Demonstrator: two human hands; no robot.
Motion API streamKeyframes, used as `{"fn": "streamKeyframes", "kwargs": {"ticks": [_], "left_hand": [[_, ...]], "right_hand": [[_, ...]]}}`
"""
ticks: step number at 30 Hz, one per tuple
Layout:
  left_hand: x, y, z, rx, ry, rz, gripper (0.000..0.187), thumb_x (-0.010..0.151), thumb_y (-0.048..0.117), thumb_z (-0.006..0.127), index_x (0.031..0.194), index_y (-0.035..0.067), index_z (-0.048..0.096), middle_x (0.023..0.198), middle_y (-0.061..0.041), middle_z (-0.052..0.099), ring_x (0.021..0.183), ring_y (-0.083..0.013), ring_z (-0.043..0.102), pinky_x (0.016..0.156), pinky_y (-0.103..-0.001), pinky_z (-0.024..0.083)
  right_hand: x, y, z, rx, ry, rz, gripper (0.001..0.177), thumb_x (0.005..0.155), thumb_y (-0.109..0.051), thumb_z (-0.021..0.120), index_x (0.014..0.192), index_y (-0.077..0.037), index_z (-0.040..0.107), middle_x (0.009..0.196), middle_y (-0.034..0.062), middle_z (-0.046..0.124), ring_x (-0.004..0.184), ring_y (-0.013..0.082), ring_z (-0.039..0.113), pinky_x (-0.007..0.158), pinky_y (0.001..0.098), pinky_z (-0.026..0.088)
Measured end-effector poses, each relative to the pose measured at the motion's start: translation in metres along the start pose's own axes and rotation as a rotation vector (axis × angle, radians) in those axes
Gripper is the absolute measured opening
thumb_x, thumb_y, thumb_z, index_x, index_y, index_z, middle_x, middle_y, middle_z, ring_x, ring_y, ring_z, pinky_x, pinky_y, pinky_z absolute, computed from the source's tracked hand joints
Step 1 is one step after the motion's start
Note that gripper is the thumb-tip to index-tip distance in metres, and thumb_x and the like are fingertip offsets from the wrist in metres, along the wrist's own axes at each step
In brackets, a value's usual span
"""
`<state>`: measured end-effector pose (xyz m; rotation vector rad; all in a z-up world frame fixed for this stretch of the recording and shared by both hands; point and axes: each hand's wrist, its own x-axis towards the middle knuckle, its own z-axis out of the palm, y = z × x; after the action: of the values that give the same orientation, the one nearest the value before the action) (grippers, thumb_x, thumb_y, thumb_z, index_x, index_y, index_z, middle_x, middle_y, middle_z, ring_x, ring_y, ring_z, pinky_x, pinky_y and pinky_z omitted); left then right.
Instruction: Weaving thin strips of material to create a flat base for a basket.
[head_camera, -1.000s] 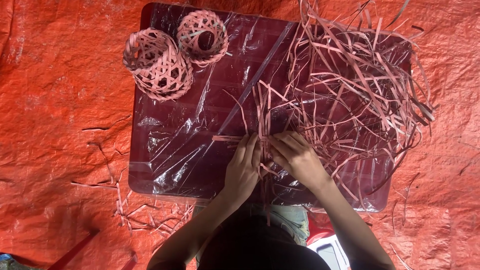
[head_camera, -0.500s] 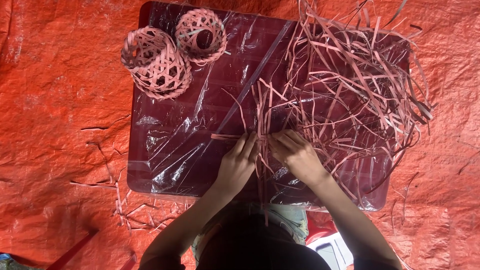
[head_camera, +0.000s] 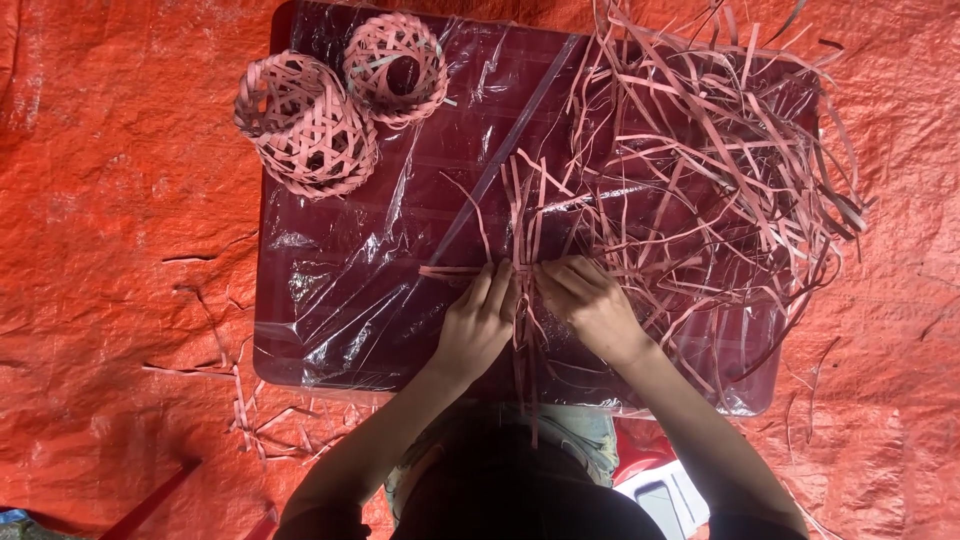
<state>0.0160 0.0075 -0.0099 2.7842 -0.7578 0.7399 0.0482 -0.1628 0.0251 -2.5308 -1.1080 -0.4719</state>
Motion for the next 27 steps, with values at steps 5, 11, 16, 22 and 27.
{"fn": "streamKeyframes", "kwargs": {"ticks": [5,11,16,22,27], "left_hand": [[-0.001,0.002,0.0,0.001,0.023,-0.005,0.015,0.078,0.005,0.056,0.091,0.002,0.063,0.098,-0.013,0.061,0.093,-0.0244,0.059,0.079,-0.025,0.05],[-0.006,-0.013,-0.004,-0.074,0.026,0.016,0.015,0.078,0.006,0.06,0.092,0.006,0.065,0.101,-0.007,0.061,0.094,-0.0186,0.059,0.075,-0.021,0.052],[-0.004,-0.021,-0.008,-0.205,0.057,0.025,0.017,0.082,0.007,0.056,0.098,0.007,0.064,0.106,-0.004,0.06,0.097,-0.0169,0.059,0.078,-0.021,0.051],[0.0,-0.021,0.003,-0.168,0.059,0.039,0.012,0.078,0.008,0.064,0.089,0.009,0.067,0.092,-0.002,0.062,0.086,-0.0157,0.06,0.072,-0.022,0.052],[0.004,-0.018,0.003,-0.207,0.07,0.057,0.01,0.079,0.005,0.063,0.087,0.007,0.069,0.091,-0.003,0.062,0.085,-0.0168,0.059,0.072,-0.024,0.051]], "right_hand": [[0.001,-0.002,-0.002,-0.004,0.017,0.0,0.016,0.078,0.0,0.056,0.089,-0.002,0.066,0.079,0.006,0.06,0.08,0.0191,0.058,0.065,0.0275,0.051],[-0.003,-0.006,-0.002,-0.013,0.03,0.034,0.016,0.081,-0.001,0.054,0.092,-0.002,0.065,0.082,0.0064,0.06,0.083,0.0204,0.058,0.068,0.0294,0.052],[-0.003,-0.009,-0.006,-0.006,0.05,0.059,0.015,0.08,-0.002,0.055,0.092,-0.001,0.065,0.082,0.0067,0.06,0.083,0.0195,0.058,0.07,0.0272,0.051],[0.002,-0.011,-0.014,0.023,0.078,0.104,0.017,0.081,-0.003,0.054,0.093,-0.001,0.066,0.083,0.0067,0.061,0.084,0.02,0.058,0.073,0.0275,0.051],[-0.003,-0.011,-0.016,0.025,0.11,0.156,0.015,0.08,-0.002,0.055,0.09,-0.002,0.067,0.081,0.006,0.062,0.083,0.0191,0.058,0.073,0.0266,0.051]]}}
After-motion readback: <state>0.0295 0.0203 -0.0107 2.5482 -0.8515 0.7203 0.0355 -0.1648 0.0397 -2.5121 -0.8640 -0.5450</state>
